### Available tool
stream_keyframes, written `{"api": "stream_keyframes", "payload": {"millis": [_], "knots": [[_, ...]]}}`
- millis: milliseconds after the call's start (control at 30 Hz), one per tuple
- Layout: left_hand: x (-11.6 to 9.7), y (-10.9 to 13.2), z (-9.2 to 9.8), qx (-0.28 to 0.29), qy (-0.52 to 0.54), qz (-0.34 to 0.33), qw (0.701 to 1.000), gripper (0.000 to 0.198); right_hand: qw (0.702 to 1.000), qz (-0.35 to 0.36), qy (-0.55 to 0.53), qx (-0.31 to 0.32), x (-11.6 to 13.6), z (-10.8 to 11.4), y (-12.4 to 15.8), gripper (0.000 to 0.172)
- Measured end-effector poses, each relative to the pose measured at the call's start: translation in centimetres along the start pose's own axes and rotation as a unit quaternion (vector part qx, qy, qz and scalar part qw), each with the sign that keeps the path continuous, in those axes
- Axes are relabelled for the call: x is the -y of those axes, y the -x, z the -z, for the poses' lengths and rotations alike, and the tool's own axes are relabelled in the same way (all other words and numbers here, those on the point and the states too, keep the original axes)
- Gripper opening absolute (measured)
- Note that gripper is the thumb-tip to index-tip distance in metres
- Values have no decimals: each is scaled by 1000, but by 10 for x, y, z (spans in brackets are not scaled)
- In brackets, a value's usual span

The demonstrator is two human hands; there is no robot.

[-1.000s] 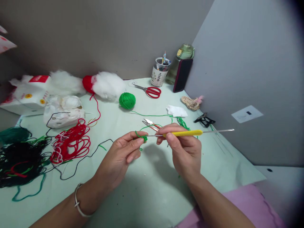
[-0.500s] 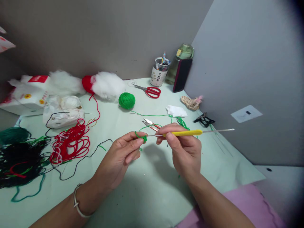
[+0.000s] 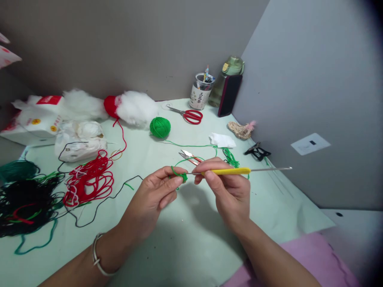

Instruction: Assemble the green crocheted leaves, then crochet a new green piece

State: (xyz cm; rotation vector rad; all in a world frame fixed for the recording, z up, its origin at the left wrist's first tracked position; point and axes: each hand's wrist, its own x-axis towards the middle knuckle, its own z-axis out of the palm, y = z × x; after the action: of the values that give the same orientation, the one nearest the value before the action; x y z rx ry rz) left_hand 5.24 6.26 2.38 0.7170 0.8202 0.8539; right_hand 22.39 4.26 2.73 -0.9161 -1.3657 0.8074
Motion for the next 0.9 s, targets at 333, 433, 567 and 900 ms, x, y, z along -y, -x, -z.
{"api": "stream_keyframes", "payload": {"millis": [333, 433, 567, 900], "knots": [[-5, 4, -1, 13, -27, -12, 999, 46, 997, -37, -53, 41, -6, -2, 0, 18], [-8, 4, 0, 21, -55, -25, 998, 48, 992, -72, -100, 42, -7, 0, -2, 18], [-13, 6, 1, 29, -73, -45, 996, 34, 991, -68, -108, 45, -8, 0, -3, 18], [-12, 4, 1, -3, -82, -55, 995, 38, 993, -43, -92, 57, -6, 0, -2, 19]]}}
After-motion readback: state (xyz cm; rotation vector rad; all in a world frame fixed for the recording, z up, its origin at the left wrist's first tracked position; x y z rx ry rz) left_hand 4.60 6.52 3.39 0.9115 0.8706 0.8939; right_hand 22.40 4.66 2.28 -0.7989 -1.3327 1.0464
